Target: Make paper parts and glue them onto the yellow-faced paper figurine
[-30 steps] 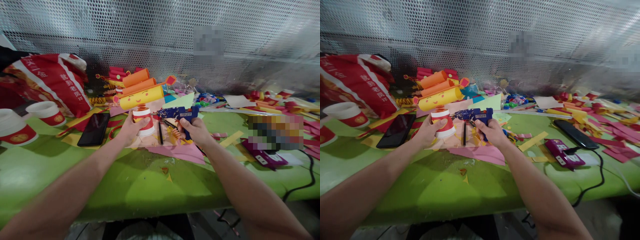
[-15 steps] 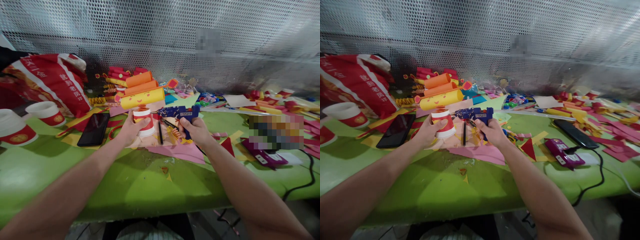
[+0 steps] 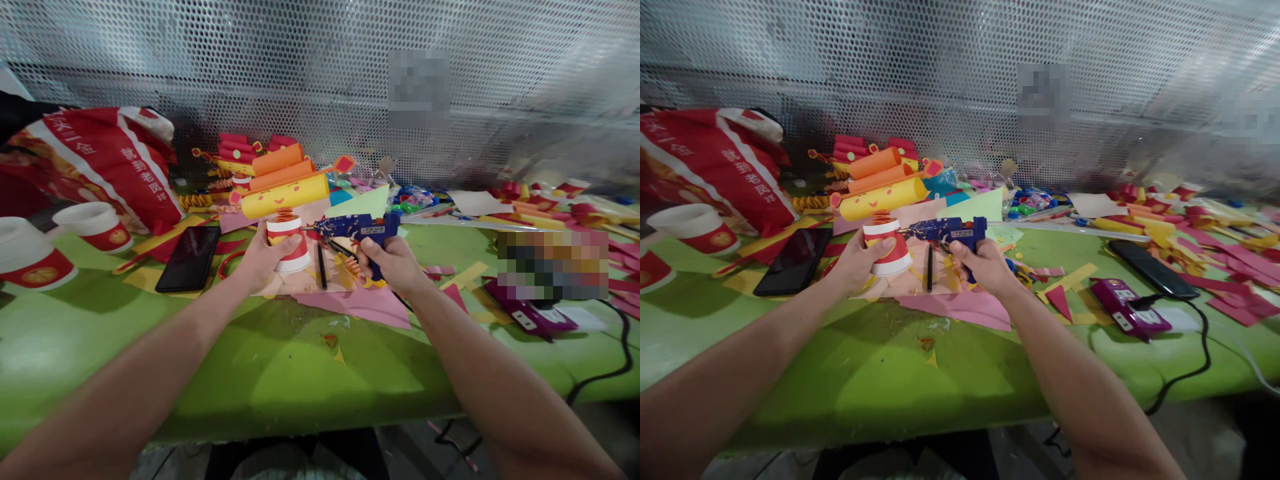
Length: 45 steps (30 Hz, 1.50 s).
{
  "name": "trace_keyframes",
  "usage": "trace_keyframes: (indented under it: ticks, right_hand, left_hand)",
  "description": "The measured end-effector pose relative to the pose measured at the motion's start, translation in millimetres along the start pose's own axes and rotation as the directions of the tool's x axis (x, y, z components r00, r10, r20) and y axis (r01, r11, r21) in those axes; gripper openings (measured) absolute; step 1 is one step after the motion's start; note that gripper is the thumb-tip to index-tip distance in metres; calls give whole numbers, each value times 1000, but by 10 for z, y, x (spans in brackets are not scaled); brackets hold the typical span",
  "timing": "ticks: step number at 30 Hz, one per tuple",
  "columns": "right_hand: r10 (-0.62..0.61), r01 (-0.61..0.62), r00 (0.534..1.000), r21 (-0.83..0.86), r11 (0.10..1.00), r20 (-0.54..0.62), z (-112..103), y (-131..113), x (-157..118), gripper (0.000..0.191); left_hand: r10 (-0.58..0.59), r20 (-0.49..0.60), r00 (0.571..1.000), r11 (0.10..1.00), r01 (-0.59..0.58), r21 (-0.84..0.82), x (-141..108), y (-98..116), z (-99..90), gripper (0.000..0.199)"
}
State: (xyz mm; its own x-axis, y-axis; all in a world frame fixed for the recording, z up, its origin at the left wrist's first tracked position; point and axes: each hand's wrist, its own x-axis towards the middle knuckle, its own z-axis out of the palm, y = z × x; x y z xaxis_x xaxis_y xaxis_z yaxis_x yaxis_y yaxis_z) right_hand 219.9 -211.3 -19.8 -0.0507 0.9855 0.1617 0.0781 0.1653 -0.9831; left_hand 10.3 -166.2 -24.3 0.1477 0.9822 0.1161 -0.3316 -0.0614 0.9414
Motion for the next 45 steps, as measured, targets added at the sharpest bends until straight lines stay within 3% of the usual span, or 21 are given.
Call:
trace_keyframes:
  ticks: [8, 15, 31, 42, 45]
  right_hand:
    - [-11, 10, 1000, -21, 1000, -12, -10, 4, 11, 57]
    - [-19, 17, 998, -23, 1000, -52, -21, 36, 30, 57]
    - [9, -9, 1000, -1, 1000, 12, -7, 9, 17, 56]
    - [-3, 3, 1000, -1, 1000, -18, -18, 67, 45, 56]
    - [-13, 15, 996, 24, 1000, -86, -38, 35, 52, 55]
  left_hand:
    - [3, 16, 1000, 1000, -2, -26, 11, -7, -16, 55]
    - [-10, 22, 1000, 1000, 10, -9, 8, 12, 5, 65]
    - [22, 40, 999, 1000, -21, -12, 33, -24, -27, 61]
    - [-16, 23, 1000, 999, 17, -37, 19, -22, -4, 63]
    - [-29, 17, 999, 999, 29, -17, 16, -16, -6, 62]
